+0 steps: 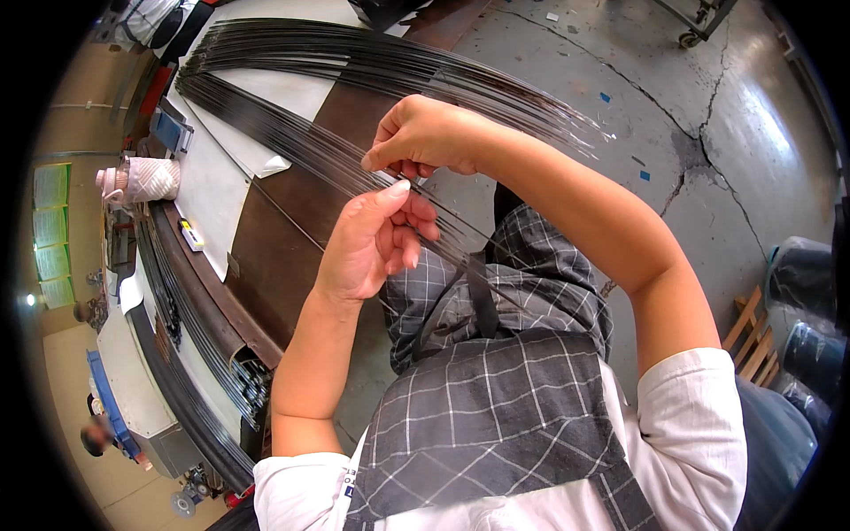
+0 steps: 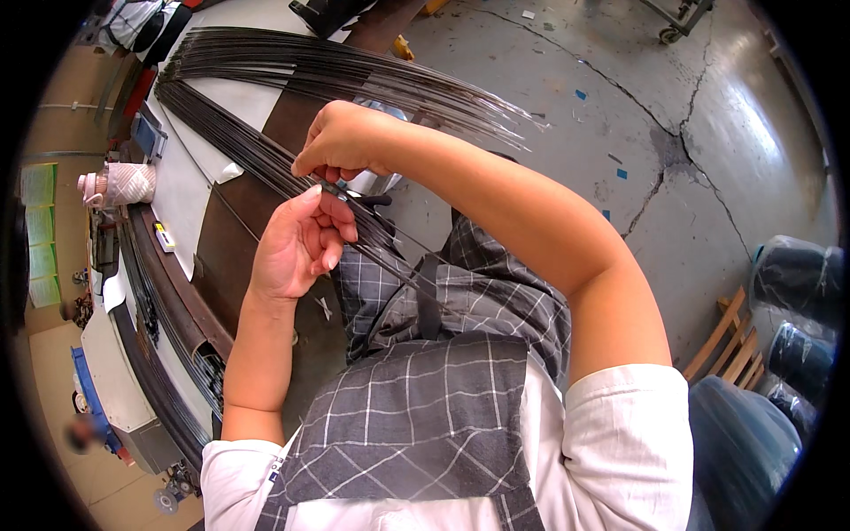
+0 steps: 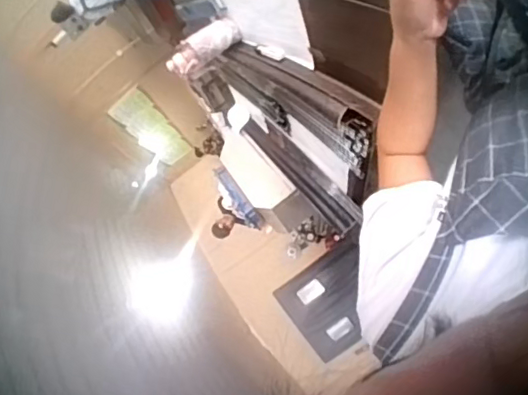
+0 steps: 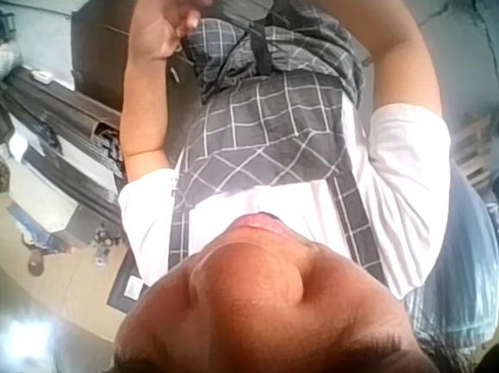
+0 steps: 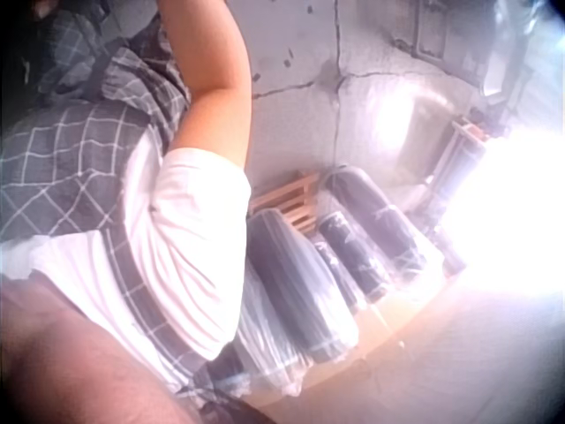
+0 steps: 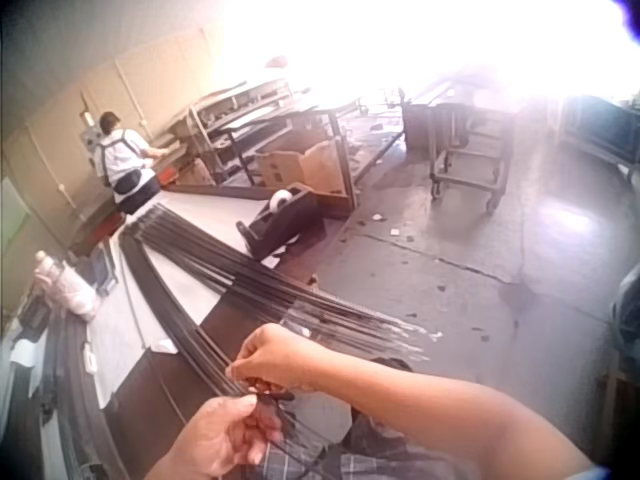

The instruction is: The person repeatedly picks up a bundle of thin metal rods, aligns them, and secures them with a plastic tie using a handheld dispenser. The person then places the secured bundle onto a table and repeats the process with a new set of rods.

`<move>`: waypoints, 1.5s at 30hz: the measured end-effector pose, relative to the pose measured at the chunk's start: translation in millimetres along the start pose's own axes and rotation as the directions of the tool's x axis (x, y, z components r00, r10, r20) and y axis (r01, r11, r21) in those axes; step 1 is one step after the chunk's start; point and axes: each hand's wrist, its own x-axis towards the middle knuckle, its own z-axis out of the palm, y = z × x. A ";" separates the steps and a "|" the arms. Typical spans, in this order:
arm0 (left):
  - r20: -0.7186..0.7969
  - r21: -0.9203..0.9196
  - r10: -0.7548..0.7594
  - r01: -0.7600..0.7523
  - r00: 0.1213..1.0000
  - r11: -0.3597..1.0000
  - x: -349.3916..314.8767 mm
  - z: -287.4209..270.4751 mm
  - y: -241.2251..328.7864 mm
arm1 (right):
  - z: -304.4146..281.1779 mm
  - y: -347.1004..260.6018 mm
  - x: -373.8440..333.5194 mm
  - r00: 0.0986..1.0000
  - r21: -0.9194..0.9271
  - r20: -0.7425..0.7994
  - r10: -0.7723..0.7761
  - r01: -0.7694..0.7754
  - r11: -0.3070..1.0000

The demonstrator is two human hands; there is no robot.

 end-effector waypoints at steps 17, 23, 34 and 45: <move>0.008 0.046 0.049 -0.050 0.999 0.998 1.3 -1.6 -7.7 | -3.2 0.0 -7.0 0.976 0.365 0.210 0.059 -0.134 0.921; 0.013 0.042 0.041 -0.041 0.999 0.998 1.7 -2.4 -11.8 | -1.5 -0.3 -6.7 0.977 0.331 0.205 0.059 -0.126 0.935; -0.048 -0.306 0.046 -0.059 0.998 0.950 2.2 15.3 -14.1 | -2.7 -11.8 -10.1 0.975 0.362 0.220 0.028 -0.108 0.926; -0.098 -0.291 0.057 -0.084 0.994 0.953 17.7 56.7 -9.2 | -28.2 -31.3 -25.7 0.990 0.032 0.138 0.002 -0.006 0.999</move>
